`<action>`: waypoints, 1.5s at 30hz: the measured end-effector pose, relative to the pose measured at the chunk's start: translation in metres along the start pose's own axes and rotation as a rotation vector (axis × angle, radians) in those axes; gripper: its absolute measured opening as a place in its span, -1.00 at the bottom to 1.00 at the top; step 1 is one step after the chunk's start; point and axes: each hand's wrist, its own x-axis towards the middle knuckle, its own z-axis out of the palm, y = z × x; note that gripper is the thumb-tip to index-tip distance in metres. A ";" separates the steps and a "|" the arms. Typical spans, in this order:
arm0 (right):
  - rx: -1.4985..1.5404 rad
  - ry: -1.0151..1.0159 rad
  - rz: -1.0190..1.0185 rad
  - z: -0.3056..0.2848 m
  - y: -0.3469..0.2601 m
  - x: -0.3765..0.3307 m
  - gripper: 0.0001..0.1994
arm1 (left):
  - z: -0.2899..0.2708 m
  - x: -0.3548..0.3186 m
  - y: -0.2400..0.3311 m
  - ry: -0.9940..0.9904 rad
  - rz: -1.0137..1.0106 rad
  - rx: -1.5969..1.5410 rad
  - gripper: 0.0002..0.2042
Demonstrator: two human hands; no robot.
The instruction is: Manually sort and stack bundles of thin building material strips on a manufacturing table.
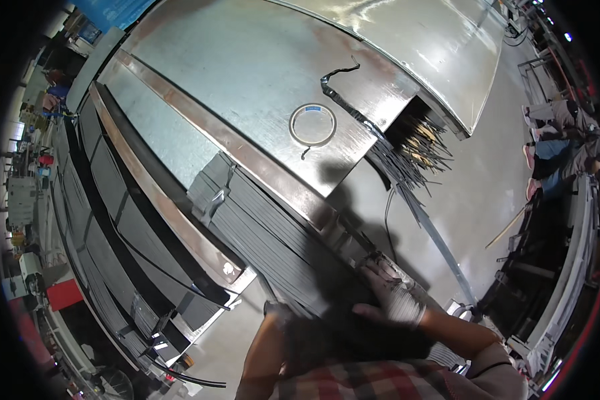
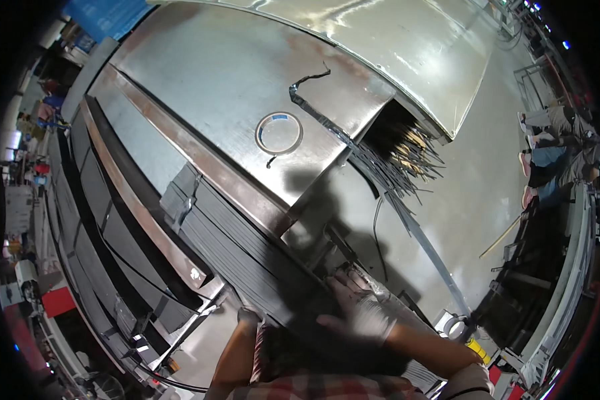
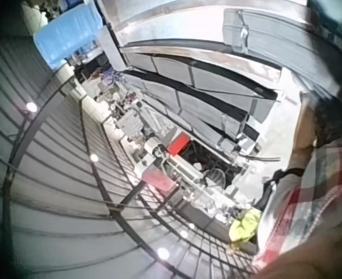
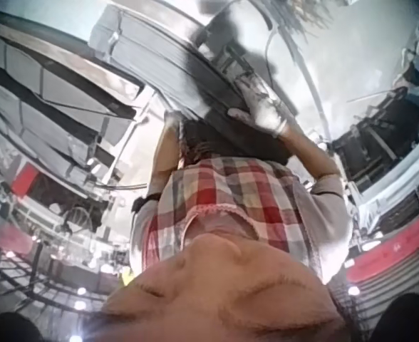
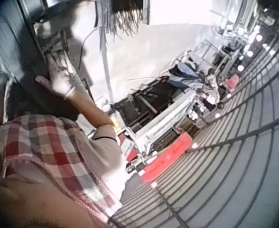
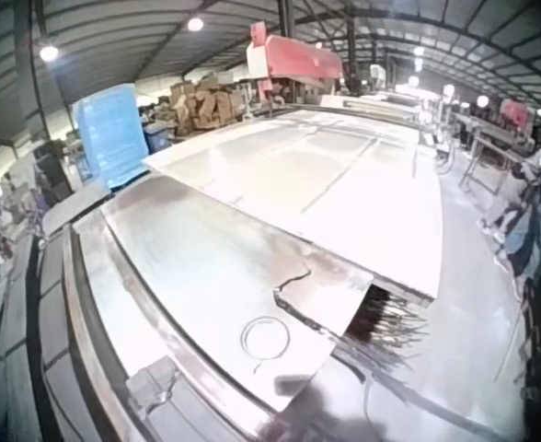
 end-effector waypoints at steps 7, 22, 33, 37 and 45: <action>-0.098 0.121 -0.122 -0.003 -0.005 0.006 -0.28 | 0.019 -0.009 -0.016 -0.080 -0.217 -0.150 -0.85; 0.424 -0.391 -0.163 0.102 0.125 0.207 -0.61 | 0.110 0.048 -0.017 -0.155 -0.202 -0.043 -0.73; -0.397 -0.158 -0.013 -0.007 0.044 0.190 -0.80 | 0.000 -0.101 0.040 0.172 -0.216 -0.634 -0.62; -0.572 -0.261 0.027 -0.061 0.027 0.157 -0.76 | -0.138 -0.062 0.142 0.009 0.703 -0.732 -0.77; -0.778 -0.628 -0.182 -0.137 -0.087 0.155 -0.78 | -0.090 0.044 0.320 -0.790 0.868 0.459 -0.72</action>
